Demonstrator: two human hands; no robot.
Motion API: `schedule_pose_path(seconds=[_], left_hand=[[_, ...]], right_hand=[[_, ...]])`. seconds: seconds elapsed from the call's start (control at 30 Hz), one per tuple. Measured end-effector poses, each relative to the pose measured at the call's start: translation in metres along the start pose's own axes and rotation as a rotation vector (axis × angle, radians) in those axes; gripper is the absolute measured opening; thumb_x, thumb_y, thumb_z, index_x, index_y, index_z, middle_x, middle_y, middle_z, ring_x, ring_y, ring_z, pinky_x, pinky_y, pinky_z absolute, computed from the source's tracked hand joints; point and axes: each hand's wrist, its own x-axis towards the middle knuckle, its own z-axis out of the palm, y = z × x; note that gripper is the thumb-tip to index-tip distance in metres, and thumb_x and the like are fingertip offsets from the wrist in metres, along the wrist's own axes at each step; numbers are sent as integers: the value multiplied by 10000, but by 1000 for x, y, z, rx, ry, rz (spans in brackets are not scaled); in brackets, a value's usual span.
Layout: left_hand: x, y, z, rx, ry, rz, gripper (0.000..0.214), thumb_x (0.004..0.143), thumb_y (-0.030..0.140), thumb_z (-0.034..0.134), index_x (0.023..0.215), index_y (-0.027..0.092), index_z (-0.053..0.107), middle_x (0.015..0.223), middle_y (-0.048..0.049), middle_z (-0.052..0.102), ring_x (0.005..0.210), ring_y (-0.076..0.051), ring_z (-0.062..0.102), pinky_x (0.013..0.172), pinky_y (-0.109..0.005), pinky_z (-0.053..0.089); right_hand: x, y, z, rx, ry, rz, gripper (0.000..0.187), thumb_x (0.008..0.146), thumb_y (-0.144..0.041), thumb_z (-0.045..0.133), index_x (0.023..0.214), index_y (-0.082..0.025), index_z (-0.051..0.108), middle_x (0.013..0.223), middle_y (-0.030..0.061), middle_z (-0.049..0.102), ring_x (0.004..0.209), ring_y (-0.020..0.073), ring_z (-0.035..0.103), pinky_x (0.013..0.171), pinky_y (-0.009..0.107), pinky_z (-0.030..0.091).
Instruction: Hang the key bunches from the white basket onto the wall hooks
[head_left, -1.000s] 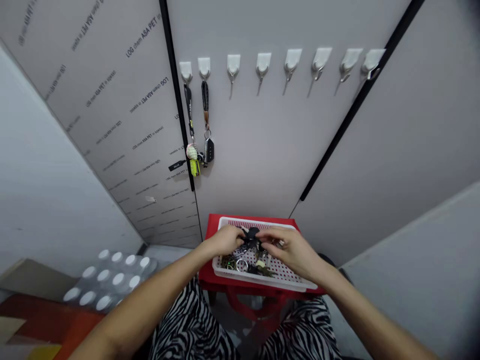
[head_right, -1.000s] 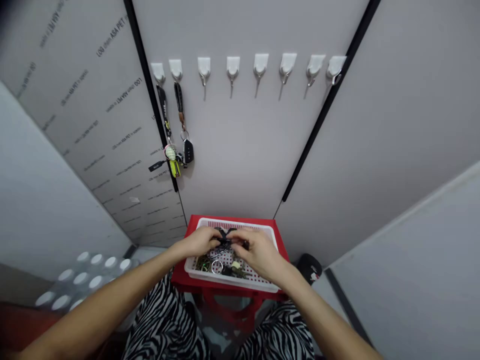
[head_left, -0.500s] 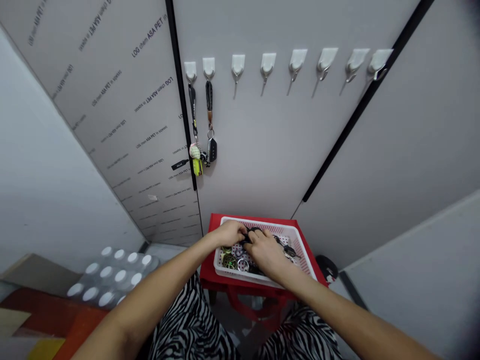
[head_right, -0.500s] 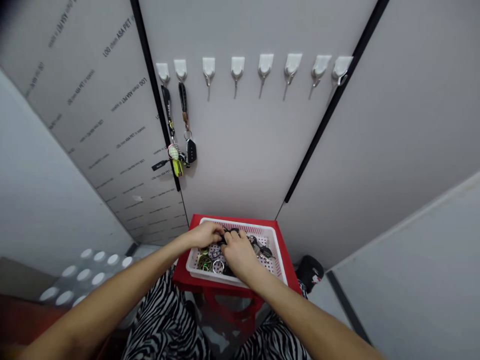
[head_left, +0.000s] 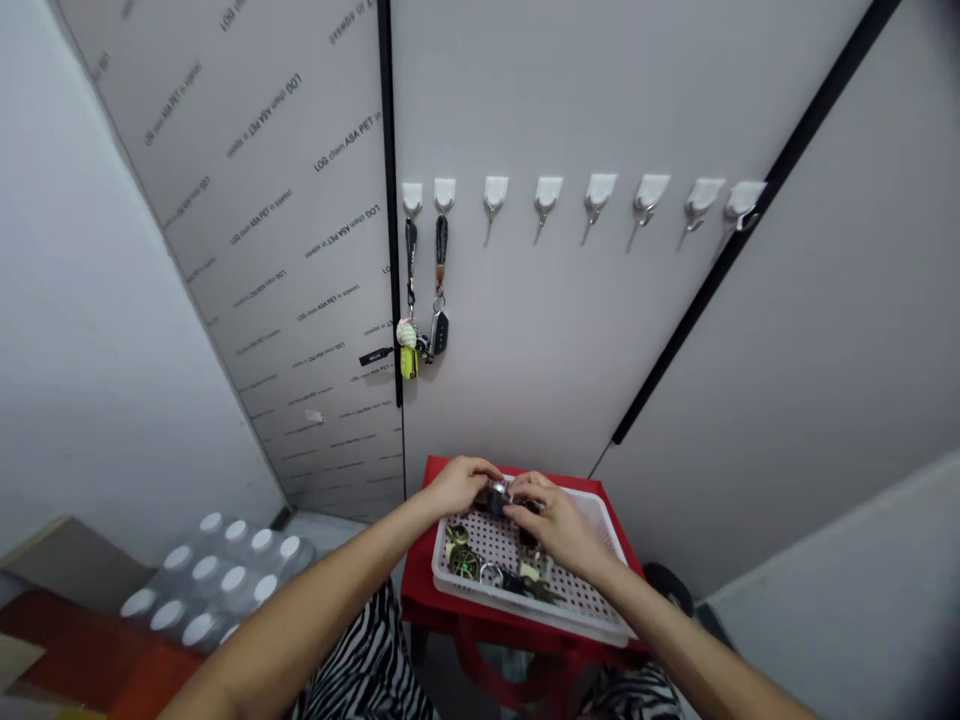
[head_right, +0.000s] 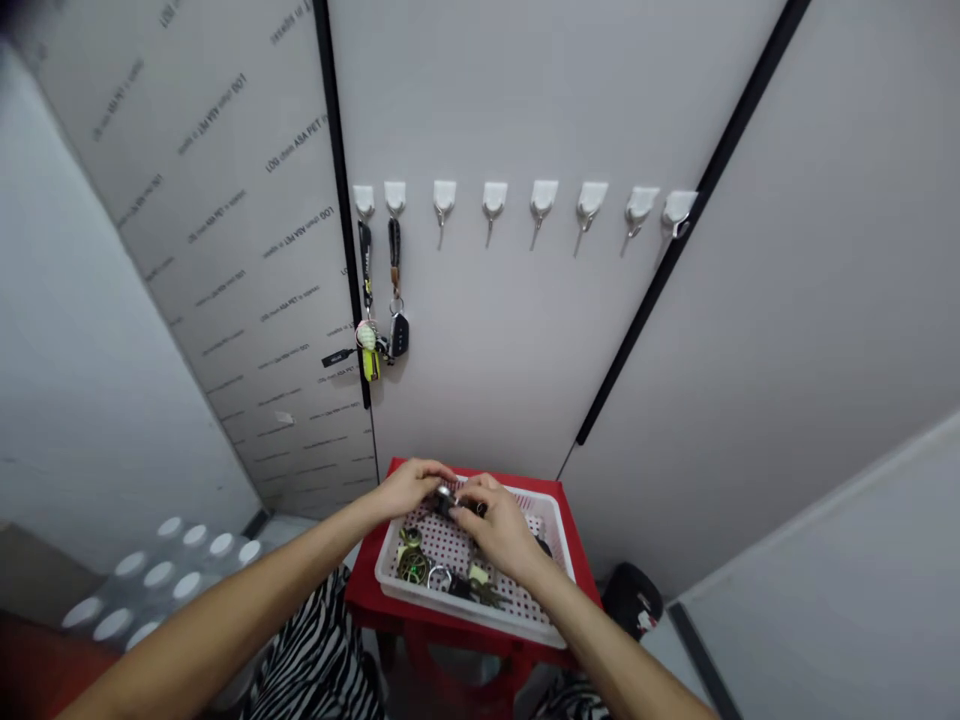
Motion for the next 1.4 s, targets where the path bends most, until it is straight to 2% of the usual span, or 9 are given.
schedule_pose_path(seconds=[0.17,0.33,0.47,0.6,0.77,0.87,0.97,1.17,1.4], left_hand=[[-8,23,0,-371,-38,26,255,650,238,402,795,90,551,743,-41,566,677,-105,482,680,-242,358],[-10,34,5,-483,-24,145,294,567,242,530,828,106,523,775,-30,554,704,-98,477,700,-233,350],[-4,40,-2,-365,78,197,199,608,232,482,750,107,542,693,-13,548,643,-88,468,635,-214,369],[7,69,-21,-323,216,263,98,598,149,469,672,99,509,602,4,510,576,-69,448,585,-188,370],[29,115,-56,-263,448,329,122,637,189,430,688,104,502,584,15,496,541,-55,426,553,-167,362],[47,132,-80,-130,607,413,202,660,264,404,753,126,519,638,12,525,581,-67,440,568,-172,364],[61,146,-100,-11,705,399,214,662,258,394,770,135,532,670,4,547,598,-78,453,571,-181,365],[75,163,-115,156,760,327,205,645,234,412,781,162,547,710,-8,573,642,-106,478,604,-211,373],[82,154,-115,267,745,270,194,647,205,416,789,164,541,771,-27,579,712,-130,497,663,-245,378]], right_hand=[[16,-14,-14,342,123,102,180,638,-321,442,665,-147,479,637,-1,471,606,106,439,601,232,360],[27,-25,-29,113,194,-50,172,609,-310,475,548,-150,489,609,1,461,625,119,438,603,232,350],[38,-44,-47,60,152,-73,211,611,-338,467,507,-157,498,560,-3,478,595,123,448,580,233,359],[65,-70,-63,206,203,-13,211,584,-347,481,592,-149,554,595,0,552,602,128,484,601,237,369],[120,-109,-82,331,359,-102,244,573,-334,481,657,-124,571,528,-20,517,504,85,441,523,211,347],[153,-132,-92,420,389,-146,244,579,-326,470,648,-110,561,477,-39,467,442,55,398,461,187,318],[177,-149,-99,498,413,-150,214,574,-301,474,624,-106,546,443,-53,443,400,39,375,428,175,302],[199,-158,-105,467,452,-73,187,609,-283,453,570,-113,522,375,-61,406,340,32,351,381,171,302],[212,-141,-104,341,507,-52,169,585,-252,493,494,-110,502,376,-28,448,347,55,398,373,185,322]])
